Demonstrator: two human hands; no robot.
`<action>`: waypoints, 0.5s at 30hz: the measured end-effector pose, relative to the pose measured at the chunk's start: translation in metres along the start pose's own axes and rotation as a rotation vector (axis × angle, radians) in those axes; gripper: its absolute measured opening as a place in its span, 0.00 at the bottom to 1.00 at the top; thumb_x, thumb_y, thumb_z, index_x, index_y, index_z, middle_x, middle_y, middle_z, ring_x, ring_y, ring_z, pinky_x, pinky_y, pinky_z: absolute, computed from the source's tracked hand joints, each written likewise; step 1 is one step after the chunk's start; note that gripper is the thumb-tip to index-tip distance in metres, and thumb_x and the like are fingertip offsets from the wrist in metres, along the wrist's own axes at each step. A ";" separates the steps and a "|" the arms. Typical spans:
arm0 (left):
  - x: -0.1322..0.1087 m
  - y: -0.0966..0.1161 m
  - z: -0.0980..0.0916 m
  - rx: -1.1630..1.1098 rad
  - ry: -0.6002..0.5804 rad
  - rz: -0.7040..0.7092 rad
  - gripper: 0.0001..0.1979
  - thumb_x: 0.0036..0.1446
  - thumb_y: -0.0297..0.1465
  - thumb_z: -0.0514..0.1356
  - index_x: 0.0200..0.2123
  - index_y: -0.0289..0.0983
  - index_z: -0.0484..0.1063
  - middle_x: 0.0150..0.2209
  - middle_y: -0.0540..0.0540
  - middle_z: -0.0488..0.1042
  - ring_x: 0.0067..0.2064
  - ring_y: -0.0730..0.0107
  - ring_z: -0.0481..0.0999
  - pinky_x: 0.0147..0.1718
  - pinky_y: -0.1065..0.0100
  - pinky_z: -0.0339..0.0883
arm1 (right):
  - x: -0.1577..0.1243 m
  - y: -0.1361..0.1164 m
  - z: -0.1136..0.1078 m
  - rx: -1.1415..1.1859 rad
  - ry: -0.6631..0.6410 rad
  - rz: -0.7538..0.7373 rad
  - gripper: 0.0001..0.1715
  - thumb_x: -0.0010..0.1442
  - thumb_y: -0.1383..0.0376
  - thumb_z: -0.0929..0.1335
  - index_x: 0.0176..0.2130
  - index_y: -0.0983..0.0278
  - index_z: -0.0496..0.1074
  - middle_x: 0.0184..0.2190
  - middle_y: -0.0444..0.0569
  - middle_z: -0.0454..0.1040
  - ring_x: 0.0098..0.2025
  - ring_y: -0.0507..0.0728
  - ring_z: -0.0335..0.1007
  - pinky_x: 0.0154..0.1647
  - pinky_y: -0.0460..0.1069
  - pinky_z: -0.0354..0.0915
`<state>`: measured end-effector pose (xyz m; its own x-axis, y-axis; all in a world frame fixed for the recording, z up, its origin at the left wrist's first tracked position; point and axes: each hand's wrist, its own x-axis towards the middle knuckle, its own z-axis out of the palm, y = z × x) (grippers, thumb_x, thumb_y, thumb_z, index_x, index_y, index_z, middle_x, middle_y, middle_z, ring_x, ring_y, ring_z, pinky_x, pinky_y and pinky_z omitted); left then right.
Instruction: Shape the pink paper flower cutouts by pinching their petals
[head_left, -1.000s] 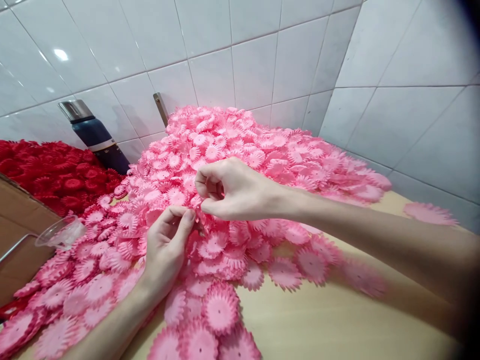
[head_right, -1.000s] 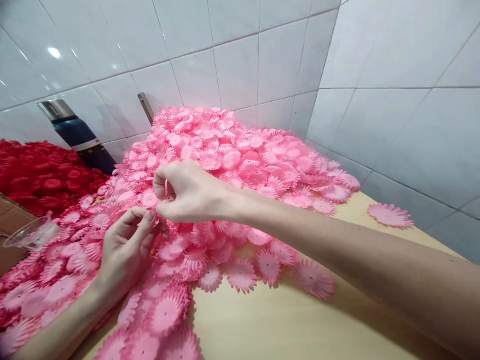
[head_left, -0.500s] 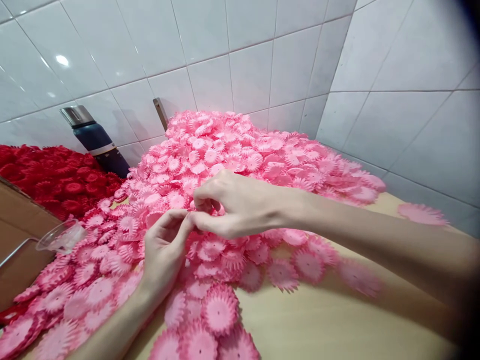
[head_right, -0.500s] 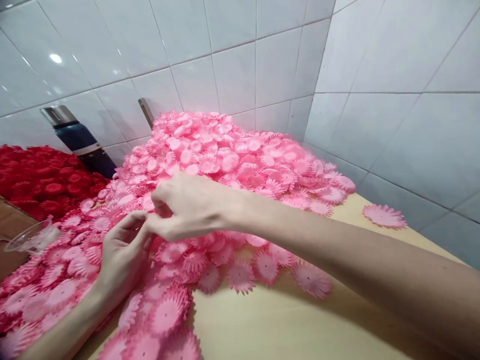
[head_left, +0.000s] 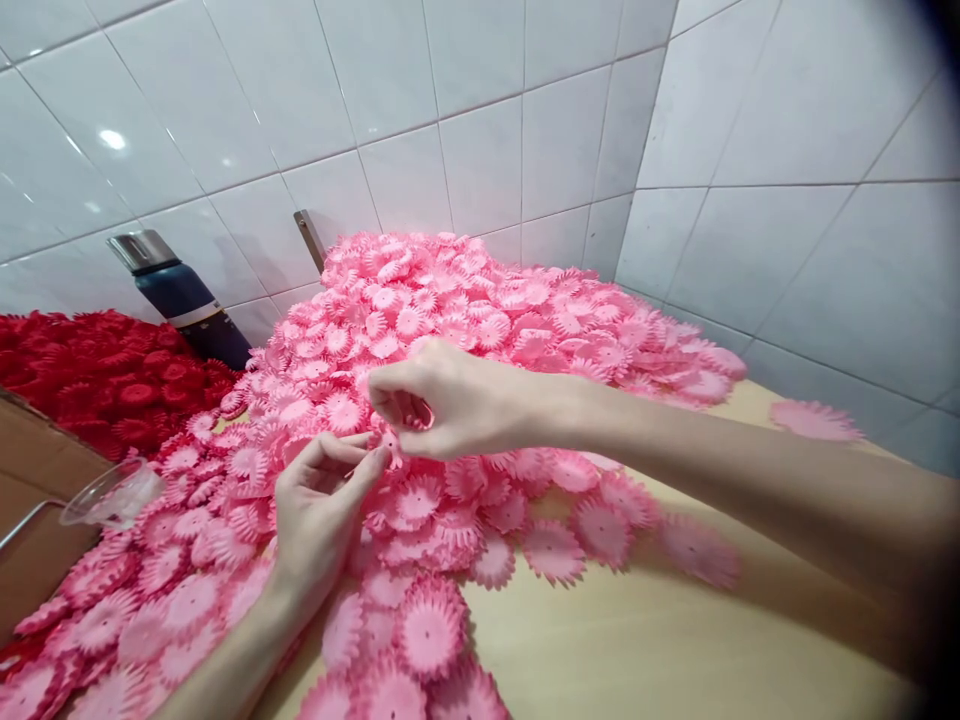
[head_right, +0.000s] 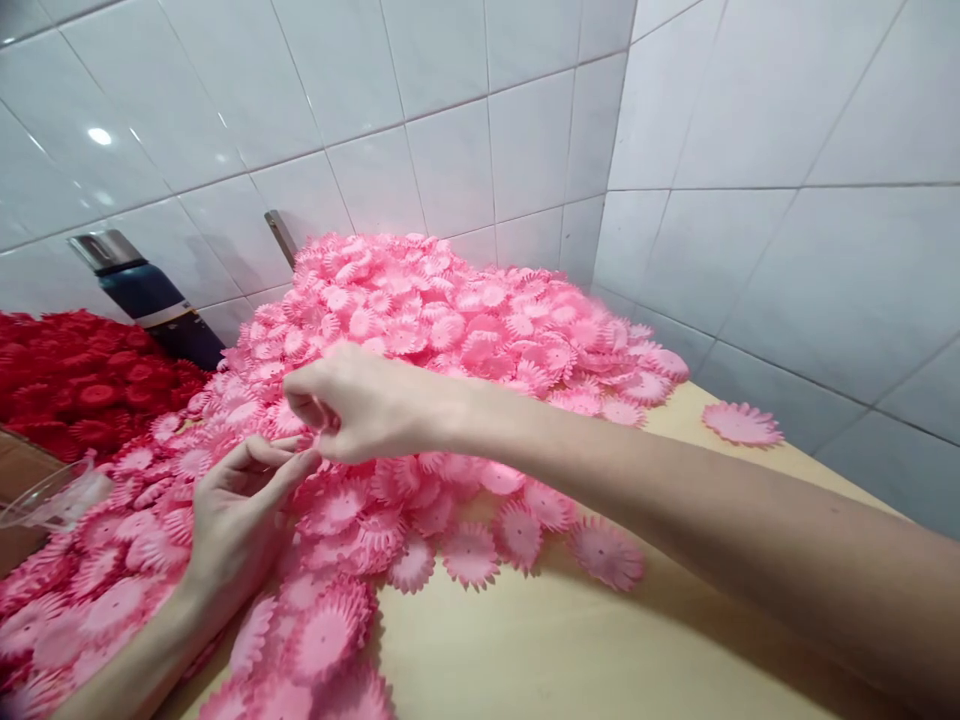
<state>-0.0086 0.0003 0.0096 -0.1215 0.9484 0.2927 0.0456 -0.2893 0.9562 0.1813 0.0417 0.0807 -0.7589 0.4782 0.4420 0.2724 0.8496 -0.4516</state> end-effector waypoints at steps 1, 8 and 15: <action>0.000 0.000 0.000 -0.025 0.002 -0.003 0.15 0.46 0.30 0.72 0.24 0.36 0.66 0.33 0.49 0.79 0.37 0.70 0.78 0.39 0.70 0.72 | 0.000 -0.003 0.002 -0.042 -0.038 -0.026 0.08 0.51 0.78 0.64 0.29 0.66 0.64 0.25 0.43 0.66 0.27 0.48 0.60 0.28 0.46 0.57; 0.000 -0.001 -0.001 -0.080 -0.093 -0.018 0.06 0.51 0.29 0.69 0.33 0.38 0.76 0.32 0.51 0.78 0.34 0.73 0.77 0.38 0.72 0.72 | 0.001 -0.011 0.008 -0.176 -0.130 -0.136 0.19 0.54 0.84 0.61 0.39 0.73 0.75 0.32 0.52 0.73 0.32 0.51 0.61 0.30 0.45 0.57; 0.003 -0.005 -0.005 -0.050 -0.026 -0.044 0.11 0.46 0.31 0.72 0.33 0.37 0.76 0.34 0.49 0.78 0.37 0.71 0.77 0.39 0.72 0.71 | 0.001 -0.012 0.004 -0.193 -0.154 -0.107 0.09 0.56 0.77 0.65 0.29 0.71 0.74 0.27 0.50 0.71 0.30 0.51 0.61 0.31 0.48 0.58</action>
<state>-0.0139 0.0045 0.0054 -0.0964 0.9631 0.2512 -0.0091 -0.2532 0.9674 0.1746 0.0315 0.0835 -0.8664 0.3562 0.3499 0.2820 0.9274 -0.2457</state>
